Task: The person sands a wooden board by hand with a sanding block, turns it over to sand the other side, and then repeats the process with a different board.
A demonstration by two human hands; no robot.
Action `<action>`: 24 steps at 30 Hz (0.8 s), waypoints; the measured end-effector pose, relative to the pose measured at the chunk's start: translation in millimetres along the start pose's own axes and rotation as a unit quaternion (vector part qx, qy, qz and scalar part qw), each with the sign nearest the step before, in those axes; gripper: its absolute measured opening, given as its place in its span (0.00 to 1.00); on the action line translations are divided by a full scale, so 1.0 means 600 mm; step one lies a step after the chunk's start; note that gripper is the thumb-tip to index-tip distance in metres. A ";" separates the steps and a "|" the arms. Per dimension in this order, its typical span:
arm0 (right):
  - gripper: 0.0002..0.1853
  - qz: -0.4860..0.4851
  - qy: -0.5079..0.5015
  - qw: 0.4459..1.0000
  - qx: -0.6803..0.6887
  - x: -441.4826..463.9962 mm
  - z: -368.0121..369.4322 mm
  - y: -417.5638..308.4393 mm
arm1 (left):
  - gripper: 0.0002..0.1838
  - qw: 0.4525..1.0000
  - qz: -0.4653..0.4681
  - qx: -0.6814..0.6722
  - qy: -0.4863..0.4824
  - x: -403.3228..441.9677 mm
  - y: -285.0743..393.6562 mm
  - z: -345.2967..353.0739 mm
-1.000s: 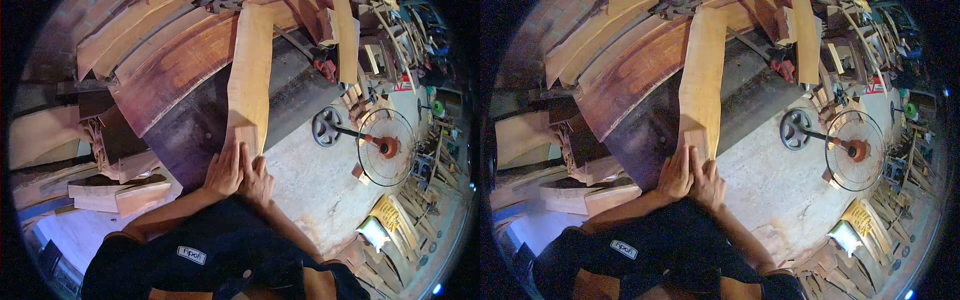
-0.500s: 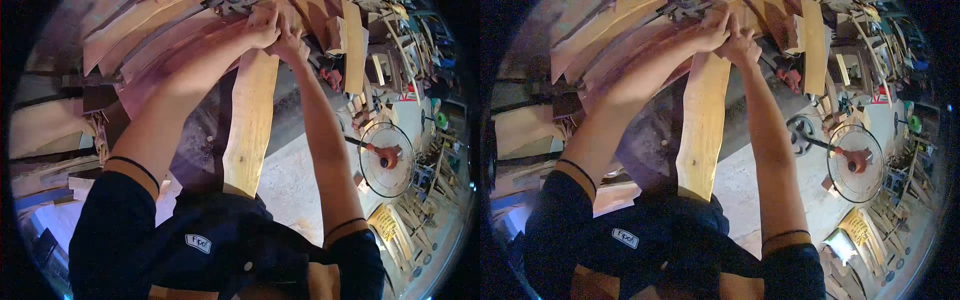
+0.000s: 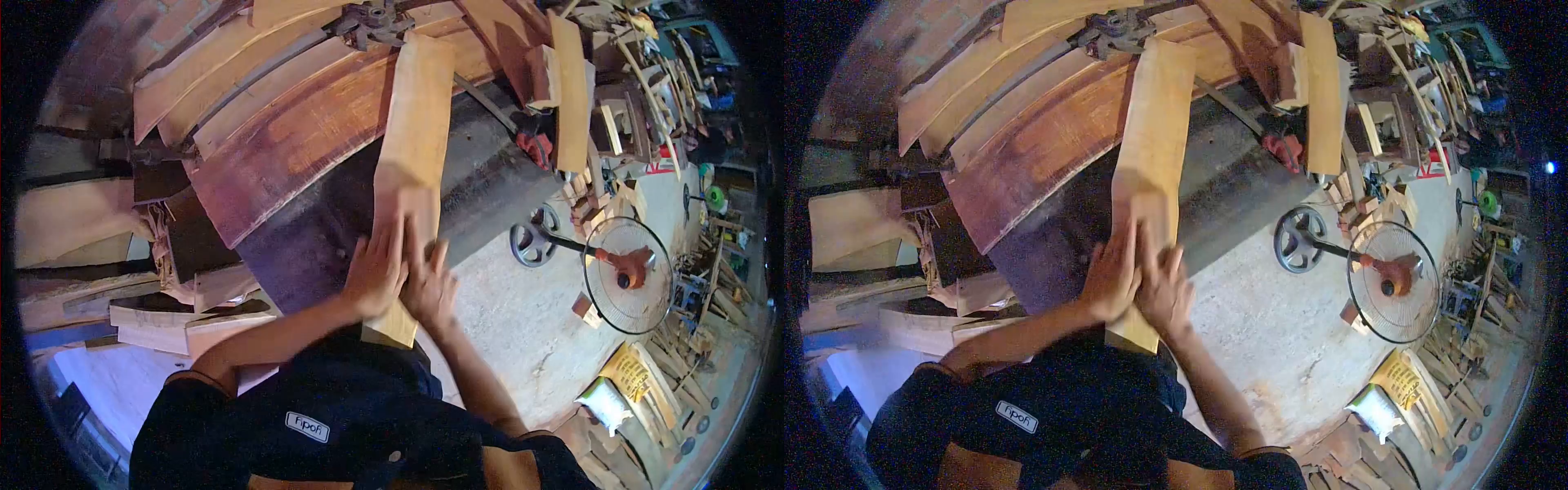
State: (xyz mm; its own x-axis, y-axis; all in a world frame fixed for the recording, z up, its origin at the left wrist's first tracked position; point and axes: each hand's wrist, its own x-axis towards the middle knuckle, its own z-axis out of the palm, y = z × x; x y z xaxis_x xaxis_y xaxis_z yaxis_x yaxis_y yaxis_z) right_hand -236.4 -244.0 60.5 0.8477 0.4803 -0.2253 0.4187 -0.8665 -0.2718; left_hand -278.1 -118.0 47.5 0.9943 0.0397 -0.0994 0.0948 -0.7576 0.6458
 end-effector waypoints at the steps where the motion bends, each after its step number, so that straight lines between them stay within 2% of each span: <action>1: 0.41 0.011 0.003 1.000 -0.016 0.055 -0.013 0.005 | 0.42 1.000 -0.005 -0.003 0.023 0.061 -0.009 -0.013; 3: 0.42 -0.022 0.090 0.995 -0.021 0.180 -0.042 0.021 | 0.42 0.996 0.029 0.036 0.076 0.192 -0.048 -0.021; 4: 0.43 -0.024 0.094 0.995 -0.014 0.245 -0.059 0.031 | 0.41 0.990 0.062 0.045 0.121 0.257 -0.059 -0.037; 5: 0.45 -0.026 0.100 0.995 -0.007 0.308 -0.074 0.042 | 0.40 0.990 0.055 0.028 0.124 0.325 -0.075 -0.046; 7: 0.50 -0.018 0.128 0.991 -0.033 0.423 -0.090 0.059 | 0.39 0.985 0.059 0.080 0.141 0.444 -0.099 -0.072; 9: 0.57 -0.006 0.074 0.997 -0.035 0.504 -0.129 0.065 | 0.40 0.997 0.009 0.043 0.060 0.542 -0.117 -0.097; 10: 0.57 -0.007 0.077 0.997 -0.030 0.531 -0.132 0.067 | 0.40 0.997 0.009 0.049 0.061 0.573 -0.127 -0.101; 12: 0.64 -0.025 0.069 0.995 -0.067 0.557 -0.143 0.073 | 0.41 0.997 -0.028 0.039 0.068 0.610 -0.134 -0.092; 15: 0.64 0.000 0.106 0.988 -0.109 0.543 -0.114 0.079 | 0.41 0.996 -0.063 0.006 0.065 0.590 -0.130 -0.077; 16: 0.64 0.015 0.084 0.992 -0.096 0.501 -0.121 0.066 | 0.40 0.995 -0.070 0.023 0.063 0.543 -0.103 -0.086; 17: 0.64 0.036 0.034 0.998 -0.045 0.457 -0.127 0.055 | 0.40 0.994 -0.015 0.055 0.095 0.518 -0.119 -0.058; 18: 0.62 0.038 0.050 0.998 -0.032 0.408 -0.117 0.045 | 0.40 0.984 0.004 0.100 0.145 0.457 -0.106 -0.040; 20: 0.46 -0.009 0.072 0.997 -0.012 0.303 -0.084 0.047 | 0.39 0.996 -0.025 -0.009 0.084 0.327 -0.062 -0.035; 21: 0.41 -0.033 0.114 0.993 -0.017 0.250 -0.062 0.048 | 0.39 0.977 0.043 0.045 0.203 0.278 -0.069 0.009; 22: 0.40 -0.013 0.081 0.996 -0.015 0.200 -0.053 0.041 | 0.40 0.976 0.034 0.075 0.203 0.221 -0.052 0.020; 23: 0.39 -0.015 0.074 0.997 -0.010 0.150 -0.051 0.034 | 0.40 0.975 0.054 0.042 0.210 0.166 -0.032 0.019; 24: 0.38 -0.038 0.095 0.995 0.010 0.110 -0.035 0.035 | 0.39 0.994 -0.035 0.044 0.094 0.118 -0.011 0.020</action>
State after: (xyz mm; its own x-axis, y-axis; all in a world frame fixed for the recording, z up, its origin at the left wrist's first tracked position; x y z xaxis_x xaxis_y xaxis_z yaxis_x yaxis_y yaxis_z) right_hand -165.0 -233.7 59.6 0.8608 0.5083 -0.0233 0.4788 -0.8247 -0.3011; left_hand -208.8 -118.0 27.1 0.9780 0.2082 0.0072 0.1668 -0.8030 0.5722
